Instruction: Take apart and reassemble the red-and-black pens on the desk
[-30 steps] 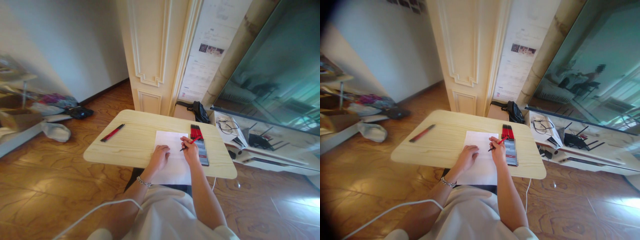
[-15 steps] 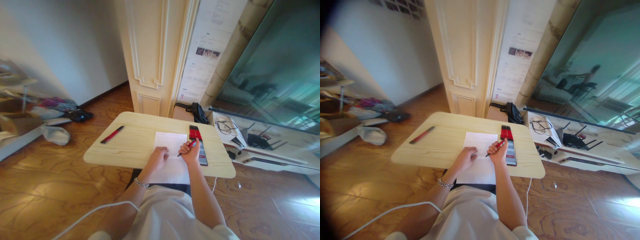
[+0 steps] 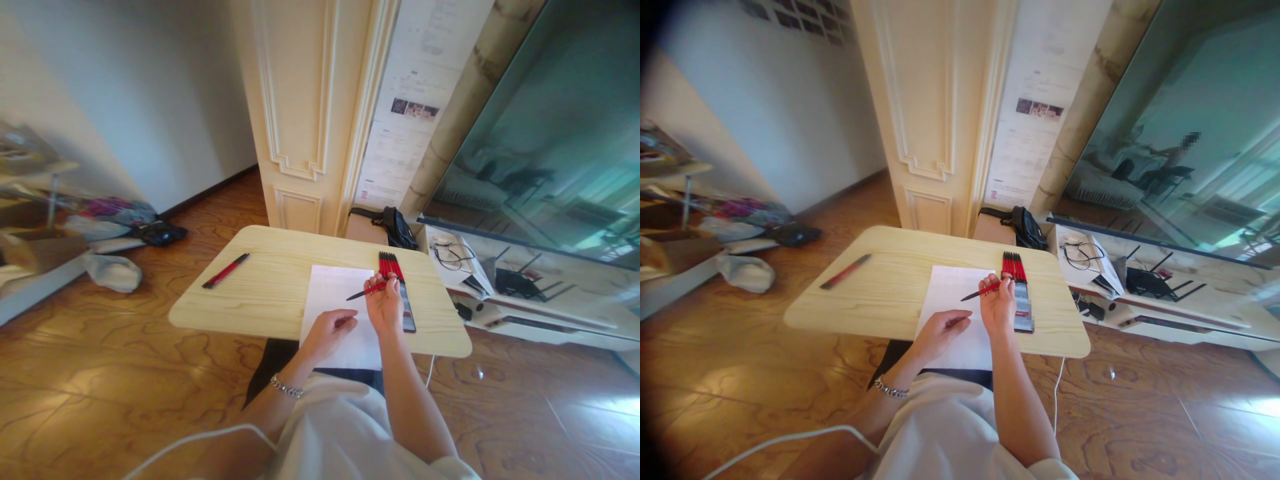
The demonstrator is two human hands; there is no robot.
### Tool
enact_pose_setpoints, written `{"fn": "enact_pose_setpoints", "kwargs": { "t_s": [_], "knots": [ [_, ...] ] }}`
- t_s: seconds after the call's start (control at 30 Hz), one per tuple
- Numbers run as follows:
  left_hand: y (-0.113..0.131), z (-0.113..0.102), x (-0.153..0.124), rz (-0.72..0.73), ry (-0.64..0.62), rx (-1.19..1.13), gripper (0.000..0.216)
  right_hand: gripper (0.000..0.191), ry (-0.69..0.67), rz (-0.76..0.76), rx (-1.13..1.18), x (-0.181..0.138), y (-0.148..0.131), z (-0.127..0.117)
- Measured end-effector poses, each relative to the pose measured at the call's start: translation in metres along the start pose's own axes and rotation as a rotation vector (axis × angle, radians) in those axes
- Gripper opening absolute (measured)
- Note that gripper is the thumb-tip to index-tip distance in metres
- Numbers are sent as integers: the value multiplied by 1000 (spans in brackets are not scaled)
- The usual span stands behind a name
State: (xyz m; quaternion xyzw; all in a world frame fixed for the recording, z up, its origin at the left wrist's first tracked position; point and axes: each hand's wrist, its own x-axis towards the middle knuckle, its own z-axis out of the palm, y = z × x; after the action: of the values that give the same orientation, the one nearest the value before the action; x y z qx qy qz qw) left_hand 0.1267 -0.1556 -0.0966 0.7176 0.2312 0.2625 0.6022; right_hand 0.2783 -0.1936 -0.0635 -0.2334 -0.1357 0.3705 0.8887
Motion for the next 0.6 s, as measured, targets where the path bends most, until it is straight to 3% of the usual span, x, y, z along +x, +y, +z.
{"fn": "enact_pose_setpoints", "kwargs": {
  "t_s": [0.2,0.3,0.43,0.6],
  "knots": [
    [3,19,4,-214,173,-813,46,16,34,46,-157,-30,9,1],
    [5,18,7,-237,250,-1030,40,19,62,14,-384,-45,15,-8],
    [5,13,11,-186,338,-1009,27,26,40,-10,-769,-56,16,-25],
    [5,12,15,-119,345,-720,24,27,-94,80,-1029,-62,1,-31]
  ]
}}
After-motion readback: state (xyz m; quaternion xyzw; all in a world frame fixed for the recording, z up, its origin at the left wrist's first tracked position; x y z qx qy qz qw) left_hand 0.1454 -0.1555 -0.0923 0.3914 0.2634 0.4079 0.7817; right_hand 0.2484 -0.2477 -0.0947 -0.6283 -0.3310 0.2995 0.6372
